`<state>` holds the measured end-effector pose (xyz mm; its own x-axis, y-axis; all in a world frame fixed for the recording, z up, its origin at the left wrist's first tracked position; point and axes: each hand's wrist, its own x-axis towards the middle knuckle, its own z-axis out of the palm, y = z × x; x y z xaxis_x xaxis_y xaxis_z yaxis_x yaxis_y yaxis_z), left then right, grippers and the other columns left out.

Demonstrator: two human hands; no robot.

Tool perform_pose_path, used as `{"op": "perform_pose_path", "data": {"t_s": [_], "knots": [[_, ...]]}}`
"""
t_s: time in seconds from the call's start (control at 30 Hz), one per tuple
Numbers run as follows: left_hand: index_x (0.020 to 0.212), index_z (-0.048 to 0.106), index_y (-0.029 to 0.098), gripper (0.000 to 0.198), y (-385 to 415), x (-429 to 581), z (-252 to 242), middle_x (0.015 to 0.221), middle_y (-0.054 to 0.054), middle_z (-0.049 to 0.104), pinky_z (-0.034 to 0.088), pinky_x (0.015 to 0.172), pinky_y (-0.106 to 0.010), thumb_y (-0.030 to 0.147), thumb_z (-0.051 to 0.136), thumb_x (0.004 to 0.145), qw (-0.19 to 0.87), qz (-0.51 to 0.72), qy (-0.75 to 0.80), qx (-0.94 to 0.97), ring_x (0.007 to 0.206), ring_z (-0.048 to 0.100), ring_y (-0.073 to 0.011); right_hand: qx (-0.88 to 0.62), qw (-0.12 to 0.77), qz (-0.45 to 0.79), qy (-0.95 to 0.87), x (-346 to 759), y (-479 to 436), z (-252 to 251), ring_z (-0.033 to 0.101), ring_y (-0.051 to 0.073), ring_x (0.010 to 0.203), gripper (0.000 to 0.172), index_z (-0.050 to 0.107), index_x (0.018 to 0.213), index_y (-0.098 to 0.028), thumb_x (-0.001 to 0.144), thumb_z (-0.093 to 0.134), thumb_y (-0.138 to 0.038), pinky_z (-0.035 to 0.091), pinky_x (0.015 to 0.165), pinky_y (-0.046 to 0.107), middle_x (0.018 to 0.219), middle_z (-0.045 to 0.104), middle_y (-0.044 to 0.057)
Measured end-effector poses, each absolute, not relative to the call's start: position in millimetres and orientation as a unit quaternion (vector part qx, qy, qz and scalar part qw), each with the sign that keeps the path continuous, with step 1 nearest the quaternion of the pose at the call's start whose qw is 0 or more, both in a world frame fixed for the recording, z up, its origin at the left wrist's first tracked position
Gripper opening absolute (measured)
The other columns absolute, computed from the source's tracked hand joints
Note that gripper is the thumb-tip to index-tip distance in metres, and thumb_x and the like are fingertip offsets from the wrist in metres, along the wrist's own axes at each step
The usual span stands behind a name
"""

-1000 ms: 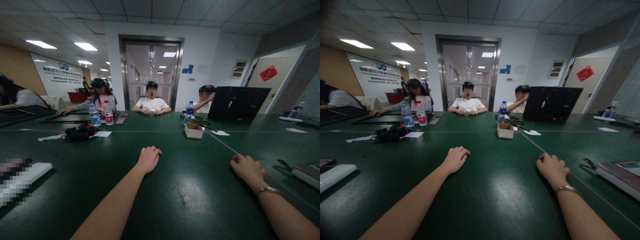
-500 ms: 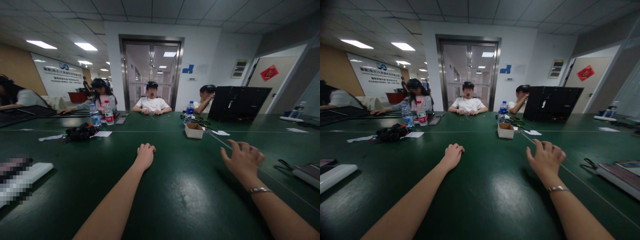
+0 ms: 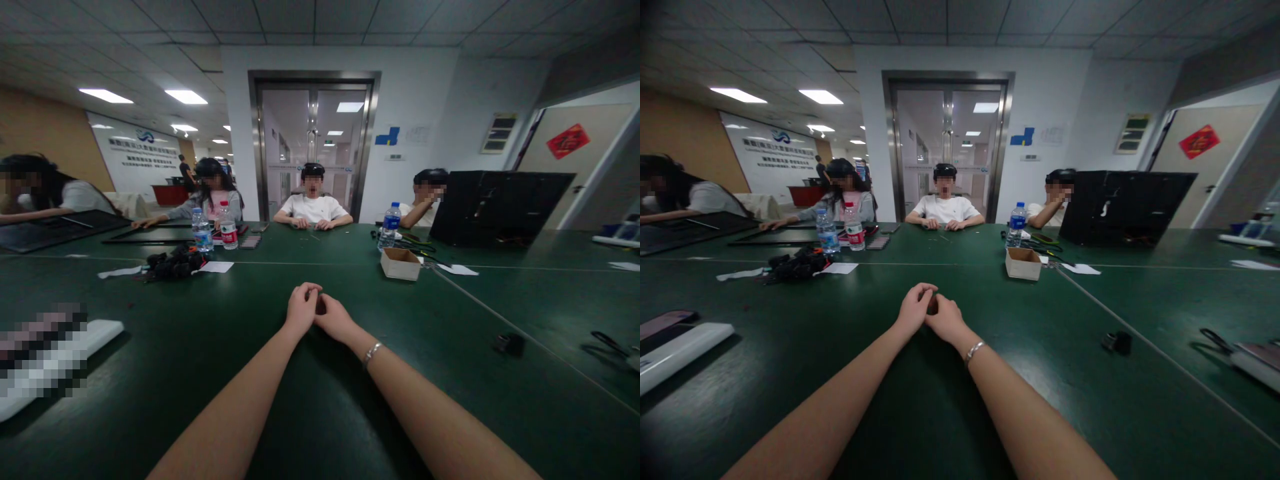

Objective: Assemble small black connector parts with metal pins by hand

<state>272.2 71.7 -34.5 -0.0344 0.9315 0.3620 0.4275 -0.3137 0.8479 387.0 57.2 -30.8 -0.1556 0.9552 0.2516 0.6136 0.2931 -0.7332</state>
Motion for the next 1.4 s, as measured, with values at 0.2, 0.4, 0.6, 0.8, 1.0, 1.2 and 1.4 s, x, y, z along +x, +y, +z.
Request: {"op": "perform_pose_path", "data": {"t_s": [0.2, 0.4, 0.6, 0.8, 1.0, 1.2, 1.4], "knots": [[0.096, 0.062, 0.017, 0.022, 82.2, 284.1, -43.8, 0.107, -0.008, 0.064, 0.047, 0.09, -0.033, 0.022, 0.043, 0.086, 0.408, 0.589, 0.47, 0.515, 0.103, 0.058, -0.0182, -0.535, 0.451, 0.283, -0.656, 377.4, 62.1, -38.6, 0.053, 0.013, 0.065, 0.012, 0.058, 0.079, -0.018, 0.068, 0.063, -0.02, 0.042, 0.062, 0.026, 0.07, 0.059, -0.001], [0.097, 0.062, 0.016, 0.021, 79.7, 286.8, -39.2, 0.106, -0.008, 0.066, 0.049, 0.087, -0.032, 0.018, 0.047, 0.083, 0.445, 0.587, 0.45, 0.505, 0.097, 0.062, -0.0172, -0.523, 0.483, 0.288, -0.641, 384.7, 65.0, -40.7, 0.056, 0.015, 0.069, 0.011, 0.06, 0.076, -0.017, 0.066, 0.064, -0.02, 0.046, 0.068, 0.028, 0.075, 0.063, 0.001], [0.083, 0.065, 0.016, 0.011, 84.1, 260.7, -33.5, 0.092, -0.006, 0.068, 0.049, 0.088, -0.036, 0.02, 0.061, 0.073, 0.393, 0.543, 0.441, 0.597, 0.09, 0.063, -0.0187, -0.528, 0.458, 0.205, -0.686, 394.1, 71.7, -41.4, 0.055, 0.015, 0.074, 0.011, 0.063, 0.078, -0.018, 0.067, 0.063, -0.017, 0.045, 0.071, 0.03, 0.079, 0.059, 0.001], [0.087, 0.065, 0.016, 0.017, 86.9, 249.7, -40.6, 0.093, -0.007, 0.068, 0.049, 0.088, -0.036, 0.026, 0.064, 0.073, 0.398, 0.536, 0.424, 0.612, 0.091, 0.064, -0.0191, -0.506, 0.437, 0.173, -0.724, 401.4, 72.1, -40.6, 0.052, 0.014, 0.076, 0.014, 0.066, 0.083, -0.02, 0.07, 0.064, -0.016, 0.044, 0.071, 0.029, 0.081, 0.055, 0.001], [0.091, 0.064, 0.016, 0.016, 85.1, 252.1, -40.1, 0.095, -0.006, 0.068, 0.049, 0.09, -0.034, 0.019, 0.059, 0.076, 0.409, 0.52, 0.413, 0.626, 0.093, 0.064, -0.0171, -0.501, 0.439, 0.179, -0.724, 405.8, 70.8, -38.9, 0.052, 0.014, 0.076, 0.019, 0.066, 0.087, -0.019, 0.069, 0.065, -0.014, 0.044, 0.072, 0.029, 0.084, 0.053, 0.001], [0.087, 0.064, 0.017, 0.013, 82.5, 252.8, -38.0, 0.091, -0.005, 0.068, 0.05, 0.085, -0.031, 0.022, 0.06, 0.076, 0.364, 0.514, 0.434, 0.644, 0.088, 0.064, -0.0162, -0.496, 0.449, 0.171, -0.723, 405.6, 70.2, -38.2, 0.05, 0.013, 0.074, 0.018, 0.064, 0.084, -0.019, 0.067, 0.064, -0.011, 0.043, 0.069, 0.027, 0.083, 0.05, 0.0], [0.087, 0.063, 0.017, 0.015, 81.3, 253.2, -38.7, 0.09, -0.005, 0.068, 0.05, 0.083, -0.03, 0.025, 0.063, 0.074, 0.378, 0.505, 0.423, 0.65, 0.085, 0.064, -0.0161, -0.48, 0.446, 0.167, -0.737, 406.8, 69.2, -37.9, 0.052, 0.014, 0.078, 0.017, 0.063, 0.084, -0.02, 0.069, 0.062, -0.012, 0.043, 0.072, 0.028, 0.085, 0.05, 0.0]]}}
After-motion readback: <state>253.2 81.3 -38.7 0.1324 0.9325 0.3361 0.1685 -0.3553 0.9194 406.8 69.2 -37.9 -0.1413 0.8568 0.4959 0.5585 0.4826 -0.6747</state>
